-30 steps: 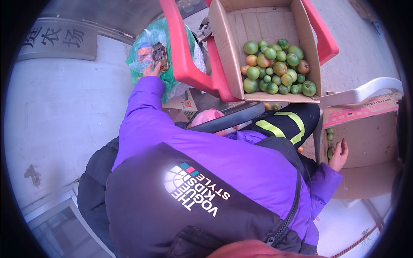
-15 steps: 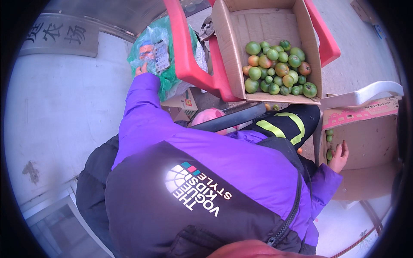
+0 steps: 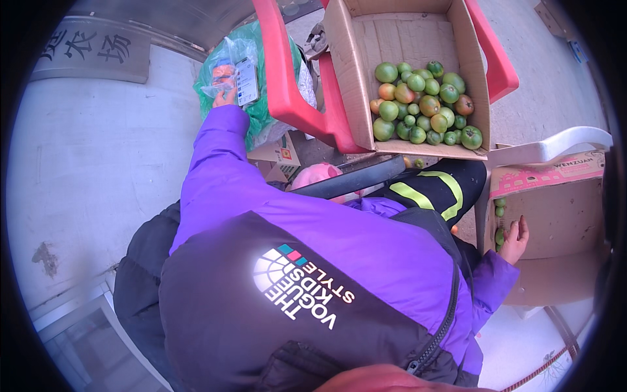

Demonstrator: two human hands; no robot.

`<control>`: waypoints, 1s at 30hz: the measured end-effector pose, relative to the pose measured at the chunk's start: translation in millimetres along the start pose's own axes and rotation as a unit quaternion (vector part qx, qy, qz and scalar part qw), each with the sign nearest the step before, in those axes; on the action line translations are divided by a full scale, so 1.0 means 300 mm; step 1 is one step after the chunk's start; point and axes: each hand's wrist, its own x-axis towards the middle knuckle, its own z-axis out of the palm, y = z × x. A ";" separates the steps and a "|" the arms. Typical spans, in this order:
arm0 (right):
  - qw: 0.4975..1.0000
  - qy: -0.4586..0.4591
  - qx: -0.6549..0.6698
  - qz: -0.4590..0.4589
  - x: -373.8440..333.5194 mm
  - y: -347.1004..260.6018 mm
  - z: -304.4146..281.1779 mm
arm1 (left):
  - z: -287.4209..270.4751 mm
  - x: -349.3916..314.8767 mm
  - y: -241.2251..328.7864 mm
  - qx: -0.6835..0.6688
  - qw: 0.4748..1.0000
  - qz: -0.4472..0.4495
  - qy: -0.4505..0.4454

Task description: The person sits with two cardboard boxes on their lap and transfers green tomatoes from one box to the other by hand. They occasionally pause to handle a smartphone placed on the chair beside them.

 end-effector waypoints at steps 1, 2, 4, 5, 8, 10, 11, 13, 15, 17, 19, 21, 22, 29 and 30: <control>1.000 0.000 0.001 0.004 0.000 -0.001 0.000 | 0.003 -0.001 0.010 -0.002 1.000 0.001 0.003; 1.000 -0.002 0.004 0.006 0.000 -0.002 0.001 | 0.007 -0.003 0.017 -0.002 1.000 -0.001 0.013; 1.000 -0.002 0.007 0.011 -0.001 -0.004 0.001 | 0.022 -0.009 0.024 -0.003 1.000 -0.001 0.024; 1.000 -0.004 0.005 0.011 -0.001 -0.005 0.002 | 0.032 -0.013 0.024 -0.007 0.999 0.000 0.034; 1.000 -0.004 -0.001 0.011 -0.005 -0.009 0.004 | 0.067 -0.026 0.015 -0.005 0.998 0.010 0.062; 1.000 -0.007 -0.006 0.003 -0.008 -0.011 0.004 | 0.090 -0.035 0.007 0.008 0.998 0.001 0.064; 1.000 -0.007 -0.003 0.012 -0.009 -0.011 0.004 | 0.097 -0.037 0.003 0.016 0.997 0.005 0.072; 1.000 -0.012 0.000 0.020 -0.010 -0.010 0.001 | 0.106 -0.041 -0.003 0.027 0.999 -0.010 0.039; 1.000 -0.013 -0.007 0.009 -0.007 -0.005 0.000 | 0.105 -0.035 -0.006 0.045 0.999 0.012 0.021; 1.000 -0.011 -0.009 0.002 -0.004 0.003 -0.003 | 0.100 -0.025 -0.008 0.052 0.998 0.020 0.008; 1.000 -0.009 0.006 0.006 -0.001 0.014 -0.005 | 0.095 -0.015 -0.008 0.045 0.999 -0.003 -0.017; 1.000 -0.011 0.001 0.008 0.004 0.023 -0.008 | 0.087 -0.012 -0.011 0.023 0.999 -0.038 0.016; 1.000 -0.014 0.003 0.012 0.006 0.026 -0.009 | 0.082 -0.013 -0.012 0.005 0.998 -0.049 0.032; 1.000 -0.010 0.000 0.015 0.004 0.023 -0.010 | 0.020 -0.074 0.022 0.025 0.997 -0.048 0.059; 1.000 -0.009 -0.002 0.012 0.002 0.021 -0.008 | 0.010 -0.077 0.029 0.023 0.998 -0.046 0.044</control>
